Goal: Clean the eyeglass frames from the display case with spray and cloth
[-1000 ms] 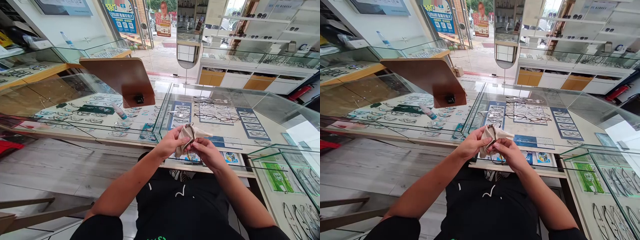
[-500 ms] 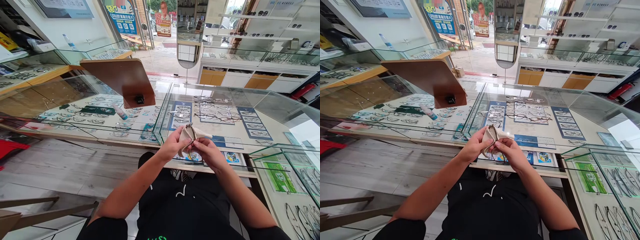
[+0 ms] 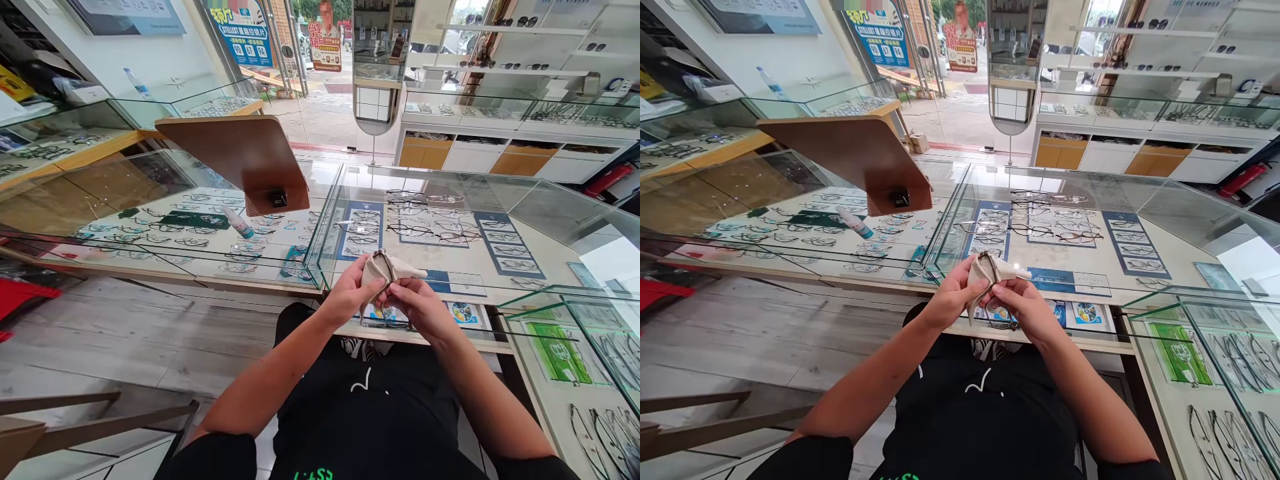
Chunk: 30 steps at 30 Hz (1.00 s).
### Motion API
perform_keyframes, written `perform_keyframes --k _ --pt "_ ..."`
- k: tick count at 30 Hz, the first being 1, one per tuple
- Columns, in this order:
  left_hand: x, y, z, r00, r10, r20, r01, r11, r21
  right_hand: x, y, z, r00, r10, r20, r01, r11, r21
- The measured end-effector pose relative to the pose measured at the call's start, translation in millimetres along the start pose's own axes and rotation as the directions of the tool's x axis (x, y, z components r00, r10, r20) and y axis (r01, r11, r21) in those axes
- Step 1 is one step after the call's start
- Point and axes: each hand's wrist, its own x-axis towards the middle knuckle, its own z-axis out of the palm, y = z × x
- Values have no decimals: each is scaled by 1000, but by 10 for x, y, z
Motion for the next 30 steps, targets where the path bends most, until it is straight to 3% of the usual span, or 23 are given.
perform_keyframes --k 7,12,15,19,23,27,30 --pt "76 -118 134 971 68 -229 -66 998 18 -31 102 111 999 -47 11 48 996 -73" --pt "86 -73 -12 977 43 -208 -51 998 -33 -74 -30 35 999 -50 -16 49 998 -35" --pt "40 -38 -161 968 60 -242 -57 998 17 -110 -139 -59 991 -88 -99 88 996 -9" --pt "-68 48 -251 993 -16 -115 42 971 234 -93 -239 -120 953 -202 -227 204 979 -15" --pt "-137 167 -158 996 -80 40 57 910 411 -17 -258 -65 943 -211 -258 210 977 -28" --pt "-132 177 -43 983 -109 144 48 927 372 24 -224 32 962 -153 -228 153 988 -19" --pt "-111 98 4 983 -120 138 74 951 299 35 -188 87 965 -151 -212 153 988 -9"
